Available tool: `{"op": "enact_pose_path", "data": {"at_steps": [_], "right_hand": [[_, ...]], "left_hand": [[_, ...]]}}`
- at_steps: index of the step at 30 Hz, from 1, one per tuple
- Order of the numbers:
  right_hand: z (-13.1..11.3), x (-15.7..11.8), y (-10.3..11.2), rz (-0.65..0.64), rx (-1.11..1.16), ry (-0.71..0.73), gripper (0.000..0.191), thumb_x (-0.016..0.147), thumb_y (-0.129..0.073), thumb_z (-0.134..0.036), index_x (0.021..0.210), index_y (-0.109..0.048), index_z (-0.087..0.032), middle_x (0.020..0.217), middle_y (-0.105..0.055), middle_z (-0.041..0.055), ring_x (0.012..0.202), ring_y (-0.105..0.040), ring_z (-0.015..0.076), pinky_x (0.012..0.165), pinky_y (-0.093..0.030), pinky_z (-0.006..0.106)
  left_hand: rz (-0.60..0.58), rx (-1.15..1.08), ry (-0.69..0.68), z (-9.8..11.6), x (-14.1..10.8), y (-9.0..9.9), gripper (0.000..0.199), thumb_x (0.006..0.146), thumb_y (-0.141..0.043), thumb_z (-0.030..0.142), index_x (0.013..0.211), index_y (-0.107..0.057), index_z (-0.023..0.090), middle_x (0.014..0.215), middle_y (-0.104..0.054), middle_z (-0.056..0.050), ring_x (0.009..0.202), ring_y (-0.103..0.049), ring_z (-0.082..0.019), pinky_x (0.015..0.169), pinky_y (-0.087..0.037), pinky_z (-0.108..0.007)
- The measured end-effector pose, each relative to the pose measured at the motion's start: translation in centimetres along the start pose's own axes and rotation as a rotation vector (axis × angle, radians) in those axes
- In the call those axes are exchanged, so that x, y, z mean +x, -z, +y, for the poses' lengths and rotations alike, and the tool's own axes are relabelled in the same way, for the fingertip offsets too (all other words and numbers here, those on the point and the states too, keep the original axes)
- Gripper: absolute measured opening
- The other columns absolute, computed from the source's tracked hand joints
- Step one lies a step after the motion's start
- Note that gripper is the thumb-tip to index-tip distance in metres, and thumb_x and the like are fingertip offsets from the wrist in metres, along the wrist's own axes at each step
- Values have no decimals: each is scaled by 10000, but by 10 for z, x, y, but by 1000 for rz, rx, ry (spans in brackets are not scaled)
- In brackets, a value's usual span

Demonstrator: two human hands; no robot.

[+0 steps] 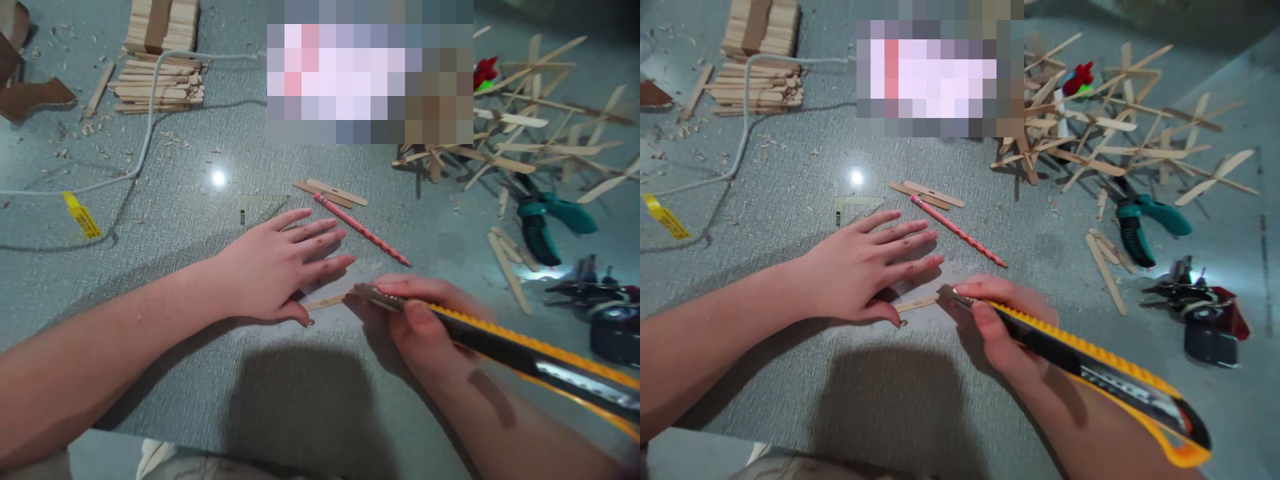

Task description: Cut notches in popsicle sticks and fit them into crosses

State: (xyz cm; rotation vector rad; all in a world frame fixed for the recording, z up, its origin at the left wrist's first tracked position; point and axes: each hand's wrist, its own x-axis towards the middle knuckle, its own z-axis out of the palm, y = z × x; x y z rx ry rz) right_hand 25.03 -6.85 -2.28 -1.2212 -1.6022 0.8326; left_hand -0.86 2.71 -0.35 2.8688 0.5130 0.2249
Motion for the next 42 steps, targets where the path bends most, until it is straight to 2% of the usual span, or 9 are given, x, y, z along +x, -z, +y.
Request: {"op": "enact_pose_path", "data": {"at_steps": [3,5,8,11,16,21,25,32,42], "right_hand": [[5,6,-1,111,4,21,270,1023,-570,-403,904,-765,-259,922,-731,82,874,-721,259,741,-603,406],[6,10,-2,180,-30,34,278,1019,-568,-400,866,-751,-256,912,-690,77,892,-692,252,761,-584,401],[7,14,-1,243,-86,39,213,1006,-603,-339,851,-725,-257,844,-638,39,833,-643,217,748,-540,357],[8,13,1,287,-106,7,119,982,-648,-302,887,-701,-253,802,-612,-3,726,-581,170,672,-489,302],[7,13,2,382,-46,19,134,908,-765,-311,981,-669,-253,855,-634,-16,719,-593,159,663,-510,298],[7,18,2,339,10,61,224,838,-856,-348,818,-656,-250,758,-627,-39,661,-589,148,621,-486,296],[10,20,2,241,24,32,219,842,-864,-370,834,-676,-258,785,-665,-38,713,-627,157,676,-504,303],[9,22,3,231,-8,74,98,925,-758,-337,906,-693,-266,840,-687,-12,777,-652,176,715,-515,321],[0,18,3,140,-115,200,91,917,-748,-282,902,-660,-267,813,-629,-12,669,-569,152,624,-455,313]], "left_hand": [[97,32,-140,-4,-1,2,577,1017,-579,609,1342,-679,144,1453,-666,-148,1363,-609,-284,1136,-434,-425],[161,24,-165,-7,-2,4,378,1070,-539,500,1036,-763,197,1180,-783,-78,1092,-712,-215,973,-497,-372],[244,101,-103,-14,-4,5,469,1103,-477,434,735,-669,214,819,-734,-11,737,-650,-155,760,-495,-330],[325,213,60,-18,-8,6,487,1127,-392,362,724,-617,207,765,-678,-15,626,-586,-128,652,-481,-290],[251,229,244,-1,-17,8,372,1104,-305,221,1155,-671,185,1231,-721,-115,981,-707,-178,742,-523,-292],[122,180,275,43,-15,1,278,1063,-452,230,1063,-728,188,943,-741,-48,763,-670,-165,705,-490,-300],[113,130,340,64,-10,-10,237,1048,-545,295,1105,-754,201,1099,-733,-86,949,-672,-234,816,-504,-363],[144,-8,394,61,-7,-15,214,1006,-521,167,963,-730,175,1034,-736,-77,942,-647,-211,867,-509,-365],[148,-309,129,39,-25,-6,187,1005,-640,259,898,-786,211,1026,-777,-54,933,-701,-167,900,-548,-322]]}}
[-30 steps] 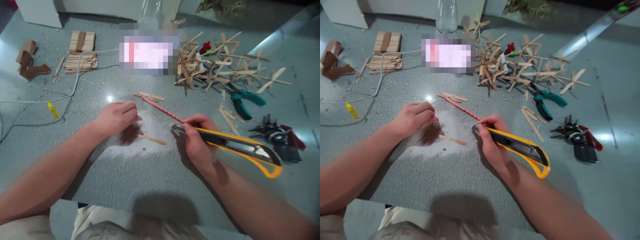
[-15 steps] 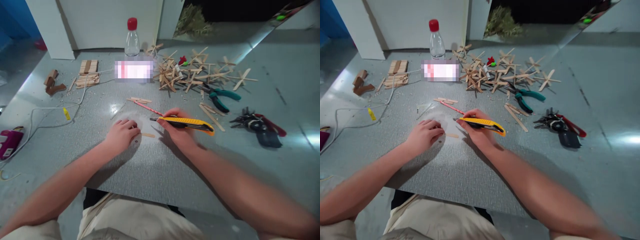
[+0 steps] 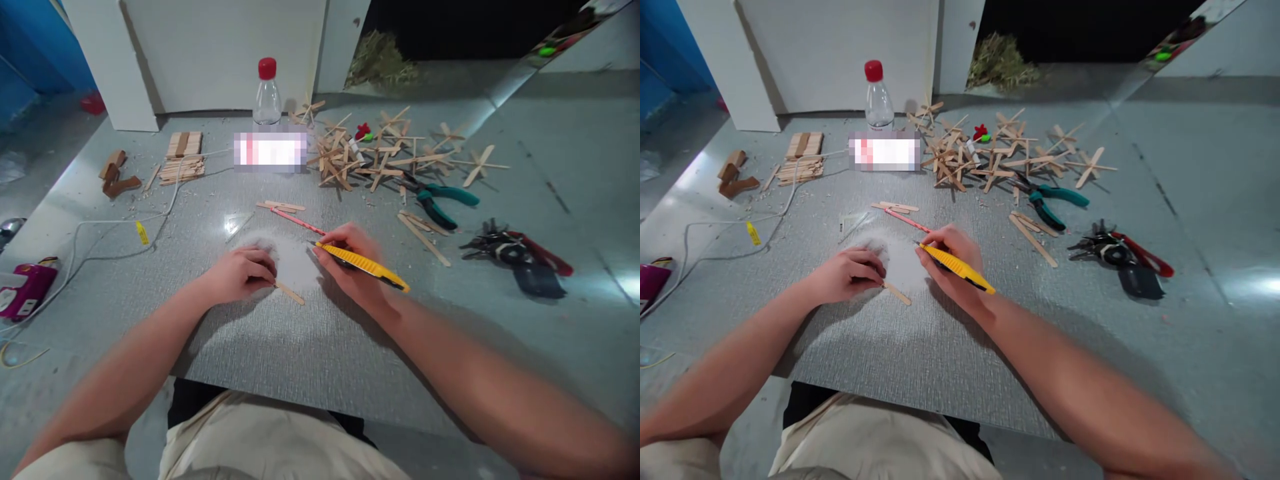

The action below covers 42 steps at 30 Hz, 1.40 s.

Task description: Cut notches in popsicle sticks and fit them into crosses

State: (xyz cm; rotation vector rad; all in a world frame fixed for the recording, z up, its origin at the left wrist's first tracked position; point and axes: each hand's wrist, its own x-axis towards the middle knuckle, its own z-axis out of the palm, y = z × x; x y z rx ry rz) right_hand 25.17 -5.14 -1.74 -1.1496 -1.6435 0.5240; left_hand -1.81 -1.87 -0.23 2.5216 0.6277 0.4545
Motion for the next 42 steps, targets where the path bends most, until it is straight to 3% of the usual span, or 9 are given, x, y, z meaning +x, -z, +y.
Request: {"op": "enact_pose_path", "data": {"at_steps": [8,18,28,35,42], "right_hand": [[2,-6,4,-118,-54,57,25,982,-680,-273,993,-689,-294,850,-723,-17,761,-667,176,724,-506,333],[-11,-8,3,-161,15,200,87,929,-686,-187,941,-696,-273,752,-725,-28,625,-666,151,598,-543,295],[-23,-13,4,-244,-34,209,106,913,-691,-165,959,-726,-253,758,-780,-10,599,-730,168,564,-583,298],[-31,-11,2,-285,-75,189,140,920,-688,-164,979,-725,-285,740,-764,-12,576,-714,168,543,-564,290],[-35,-14,-1,-278,-86,178,149,937,-659,-169,996,-702,-299,652,-702,-23,503,-653,173,487,-524,311]], "left_hand": [[-1,-8,7,-6,0,2,196,1032,-614,291,986,-790,217,1022,-751,-66,914,-687,-185,872,-518,-335],[-27,21,38,0,2,-3,201,1036,-589,261,981,-771,196,1010,-743,-74,928,-674,-204,863,-512,-345],[17,103,64,-1,1,-8,255,1059,-541,284,1013,-779,204,1016,-739,-71,914,-663,-203,847,-515,-359],[71,206,81,0,-1,-14,293,1048,-480,209,1043,-772,188,1073,-730,-90,920,-657,-217,843,-539,-374],[8,308,30,15,-8,-5,300,1013,-490,140,1171,-744,118,1188,-734,-133,1050,-687,-265,932,-580,-416]]}}
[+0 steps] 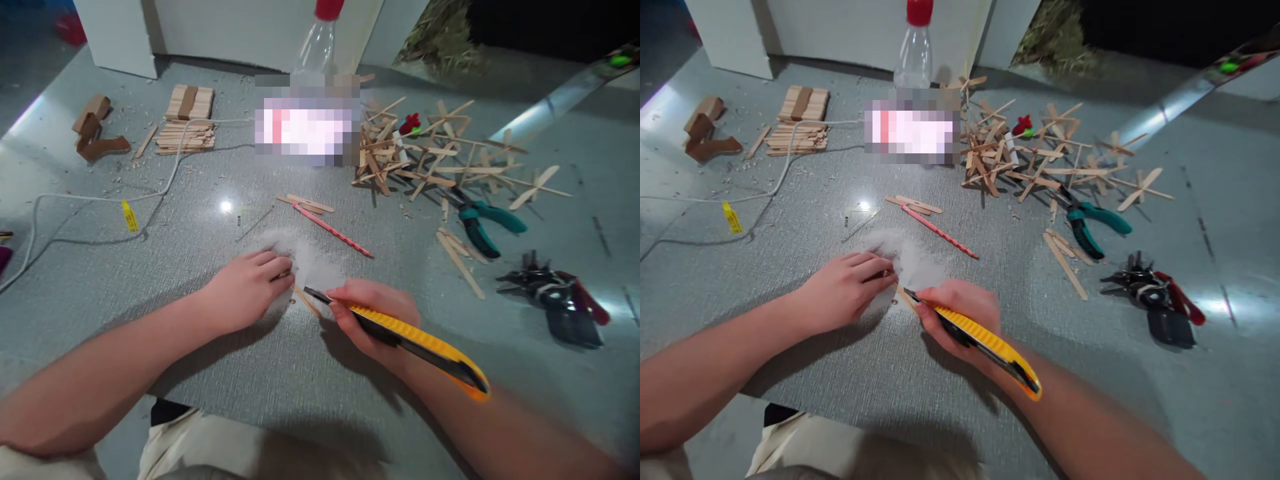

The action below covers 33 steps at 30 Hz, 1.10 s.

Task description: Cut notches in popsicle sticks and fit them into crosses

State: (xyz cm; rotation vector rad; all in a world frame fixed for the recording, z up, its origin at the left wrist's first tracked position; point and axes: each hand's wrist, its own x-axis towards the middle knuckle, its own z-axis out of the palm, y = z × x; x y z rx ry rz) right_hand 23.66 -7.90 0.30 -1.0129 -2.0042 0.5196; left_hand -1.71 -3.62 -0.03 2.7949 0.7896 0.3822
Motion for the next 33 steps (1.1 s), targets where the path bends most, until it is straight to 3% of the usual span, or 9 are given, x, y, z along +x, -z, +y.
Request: {"op": "enact_pose_path", "data": {"at_steps": [3,7,12,21,33], "right_hand": [[-1,-1,-2,3,-5,4,122,939,-665,-199,953,-716,-309,633,-701,-22,471,-630,178,461,-520,325],[1,-1,-1,20,-42,-11,76,914,-716,-240,960,-711,-300,694,-757,-8,505,-686,199,472,-556,332],[3,0,4,18,-91,-39,102,910,-708,-255,1004,-700,-296,741,-789,2,534,-723,216,501,-590,331],[8,-7,-3,36,-79,-45,192,919,-668,-187,1050,-688,-326,776,-779,14,595,-729,236,558,-603,375],[7,-1,-1,-17,-55,-44,194,916,-657,-183,1062,-681,-308,803,-782,19,610,-745,247,558,-625,388]], "left_hand": [[-71,75,-10,7,-5,4,336,1017,-515,166,1284,-703,87,1331,-712,-152,1200,-678,-289,1019,-573,-427],[-92,126,1,7,-10,-1,425,1097,-456,315,1403,-643,87,1506,-632,-130,1397,-596,-288,1186,-466,-442],[-153,159,60,1,-9,-6,525,1111,-446,429,1525,-535,118,1649,-459,-118,1534,-452,-291,1257,-352,-449],[-163,126,24,6,-10,-7,551,1106,-452,444,1502,-550,73,1610,-503,-154,1477,-528,-292,1240,-379,-445],[-197,56,46,6,-11,-7,589,1110,-421,461,1566,-468,91,1660,-426,-140,1538,-448,-284,1285,-298,-475]]}}
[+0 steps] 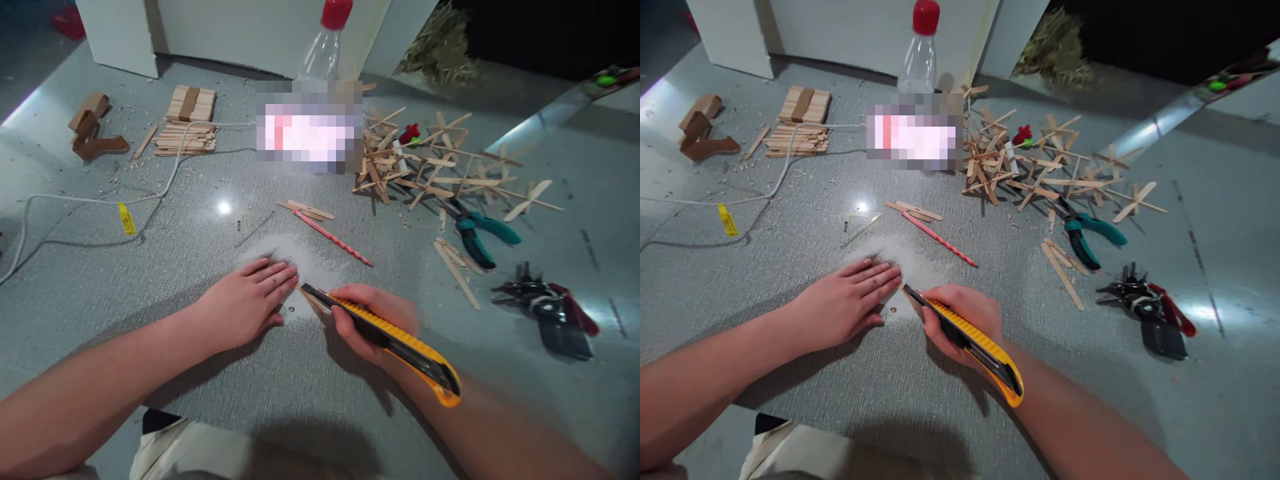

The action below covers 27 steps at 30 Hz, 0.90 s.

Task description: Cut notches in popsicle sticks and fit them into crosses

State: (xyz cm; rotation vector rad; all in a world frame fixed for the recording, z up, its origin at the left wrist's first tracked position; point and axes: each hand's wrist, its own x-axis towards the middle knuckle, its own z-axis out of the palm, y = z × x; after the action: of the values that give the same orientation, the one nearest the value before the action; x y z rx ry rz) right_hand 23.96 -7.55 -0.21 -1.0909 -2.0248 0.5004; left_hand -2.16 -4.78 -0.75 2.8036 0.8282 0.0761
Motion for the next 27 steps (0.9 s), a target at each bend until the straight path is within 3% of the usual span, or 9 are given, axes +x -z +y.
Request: {"op": "enact_pose_path", "data": {"at_steps": [12,27], "right_hand": [[5,1,-2,-39,31,74,381,905,-639,-129,1200,-633,-370,795,-755,5,603,-722,256,533,-605,406],[9,2,-5,-37,70,145,395,891,-662,-80,1205,-681,-318,770,-746,26,601,-715,250,509,-584,387]], "left_hand": [[-13,-29,10,2,-2,-1,678,1074,-488,517,1577,-439,65,1676,-395,-162,1551,-423,-311,1297,-262,-486],[-52,0,23,3,0,3,711,1056,-546,521,1581,-431,55,1684,-379,-142,1553,-417,-302,1288,-266,-475]]}}
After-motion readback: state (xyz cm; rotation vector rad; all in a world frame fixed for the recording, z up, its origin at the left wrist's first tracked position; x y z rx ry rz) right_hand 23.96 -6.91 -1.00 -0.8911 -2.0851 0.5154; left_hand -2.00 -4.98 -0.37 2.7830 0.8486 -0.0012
